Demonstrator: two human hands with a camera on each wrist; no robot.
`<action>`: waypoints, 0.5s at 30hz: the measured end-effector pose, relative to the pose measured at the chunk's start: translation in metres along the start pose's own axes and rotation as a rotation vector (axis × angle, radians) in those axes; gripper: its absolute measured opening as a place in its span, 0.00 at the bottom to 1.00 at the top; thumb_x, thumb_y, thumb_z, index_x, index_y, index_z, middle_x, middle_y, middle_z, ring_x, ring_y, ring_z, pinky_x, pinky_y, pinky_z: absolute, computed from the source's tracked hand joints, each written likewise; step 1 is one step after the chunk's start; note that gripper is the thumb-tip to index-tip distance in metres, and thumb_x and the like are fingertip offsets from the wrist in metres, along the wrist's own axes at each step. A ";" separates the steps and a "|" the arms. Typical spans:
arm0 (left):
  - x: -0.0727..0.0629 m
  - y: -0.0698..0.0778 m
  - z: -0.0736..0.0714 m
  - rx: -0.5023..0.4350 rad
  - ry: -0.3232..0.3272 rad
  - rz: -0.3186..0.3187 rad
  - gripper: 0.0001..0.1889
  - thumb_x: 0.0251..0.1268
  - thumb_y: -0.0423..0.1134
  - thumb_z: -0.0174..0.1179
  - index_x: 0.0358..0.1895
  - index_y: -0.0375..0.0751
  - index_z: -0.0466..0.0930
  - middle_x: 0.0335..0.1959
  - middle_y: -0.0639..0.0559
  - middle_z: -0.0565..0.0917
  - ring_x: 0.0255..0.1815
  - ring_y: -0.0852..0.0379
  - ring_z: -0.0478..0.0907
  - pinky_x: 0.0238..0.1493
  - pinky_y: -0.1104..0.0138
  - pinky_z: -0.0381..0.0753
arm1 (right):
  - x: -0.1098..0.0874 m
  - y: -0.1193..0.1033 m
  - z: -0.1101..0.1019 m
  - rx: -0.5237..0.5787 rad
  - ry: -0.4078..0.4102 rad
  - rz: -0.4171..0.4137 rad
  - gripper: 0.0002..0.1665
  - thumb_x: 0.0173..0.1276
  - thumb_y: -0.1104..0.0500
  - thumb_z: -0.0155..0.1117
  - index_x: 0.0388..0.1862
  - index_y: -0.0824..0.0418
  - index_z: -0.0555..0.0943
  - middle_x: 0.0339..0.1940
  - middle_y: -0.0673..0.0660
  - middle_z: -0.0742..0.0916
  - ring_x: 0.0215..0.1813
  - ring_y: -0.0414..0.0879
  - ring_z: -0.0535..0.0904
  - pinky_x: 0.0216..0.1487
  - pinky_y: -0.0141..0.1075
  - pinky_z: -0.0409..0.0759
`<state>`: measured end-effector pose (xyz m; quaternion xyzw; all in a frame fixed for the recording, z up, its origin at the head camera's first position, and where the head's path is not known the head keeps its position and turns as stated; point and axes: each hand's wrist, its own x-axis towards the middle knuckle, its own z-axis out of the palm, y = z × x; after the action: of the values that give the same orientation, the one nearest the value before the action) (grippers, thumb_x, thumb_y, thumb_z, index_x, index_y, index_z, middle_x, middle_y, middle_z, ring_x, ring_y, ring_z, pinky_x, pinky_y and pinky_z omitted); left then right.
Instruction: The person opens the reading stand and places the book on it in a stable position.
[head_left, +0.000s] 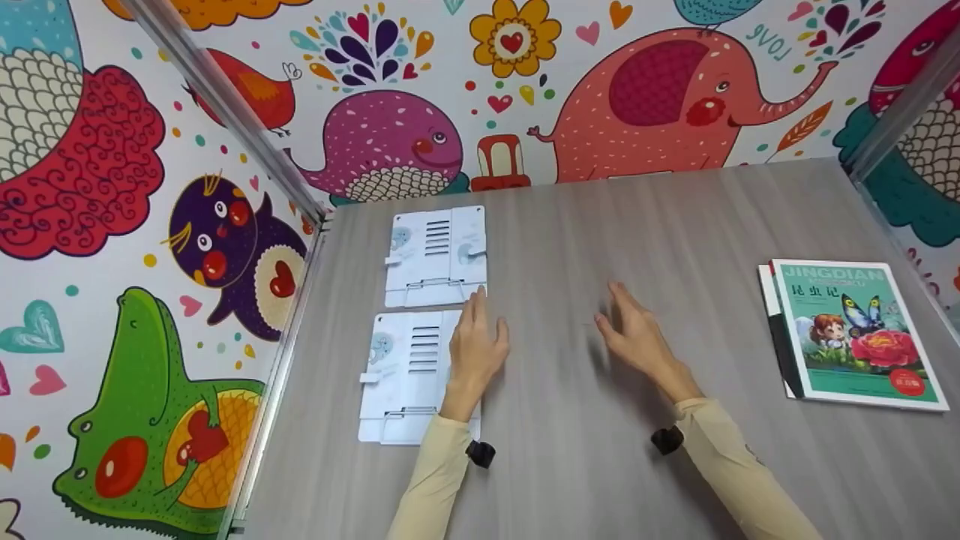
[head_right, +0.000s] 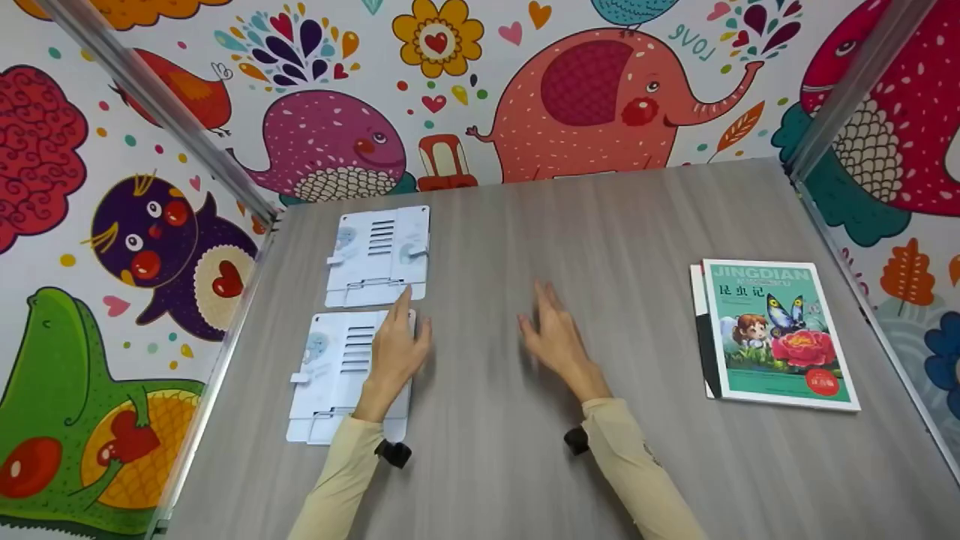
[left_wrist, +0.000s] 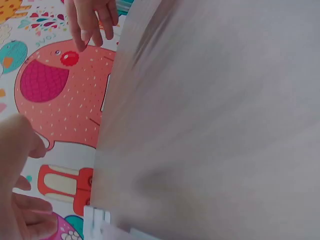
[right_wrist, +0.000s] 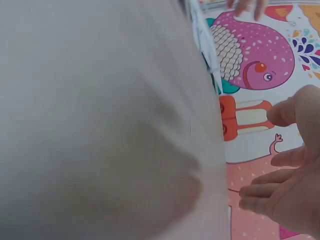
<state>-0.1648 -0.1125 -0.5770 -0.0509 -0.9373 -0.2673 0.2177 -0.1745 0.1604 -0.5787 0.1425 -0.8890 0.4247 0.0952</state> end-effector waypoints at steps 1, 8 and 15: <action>-0.001 -0.004 -0.003 -0.014 0.000 -0.016 0.32 0.66 0.37 0.63 0.70 0.27 0.68 0.64 0.29 0.77 0.62 0.34 0.79 0.59 0.50 0.82 | 0.000 -0.002 0.003 0.037 0.000 0.014 0.37 0.70 0.62 0.65 0.72 0.78 0.65 0.70 0.80 0.71 0.72 0.71 0.69 0.71 0.61 0.69; -0.007 -0.033 -0.024 -0.048 -0.029 -0.184 0.27 0.71 0.37 0.59 0.69 0.26 0.69 0.68 0.29 0.74 0.68 0.34 0.74 0.68 0.49 0.75 | 0.002 -0.021 0.025 0.253 -0.088 0.160 0.34 0.74 0.62 0.61 0.73 0.75 0.66 0.70 0.75 0.74 0.70 0.68 0.73 0.67 0.56 0.75; -0.017 -0.064 -0.044 -0.043 -0.008 -0.284 0.27 0.71 0.35 0.58 0.69 0.24 0.68 0.69 0.27 0.72 0.68 0.31 0.73 0.66 0.46 0.76 | 0.000 -0.038 0.052 0.333 -0.193 0.190 0.31 0.75 0.63 0.59 0.72 0.76 0.66 0.71 0.73 0.75 0.72 0.65 0.73 0.71 0.52 0.73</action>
<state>-0.1459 -0.1893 -0.5815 0.0765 -0.9301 -0.3151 0.1728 -0.1643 0.0974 -0.5836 0.1117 -0.8210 0.5571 -0.0557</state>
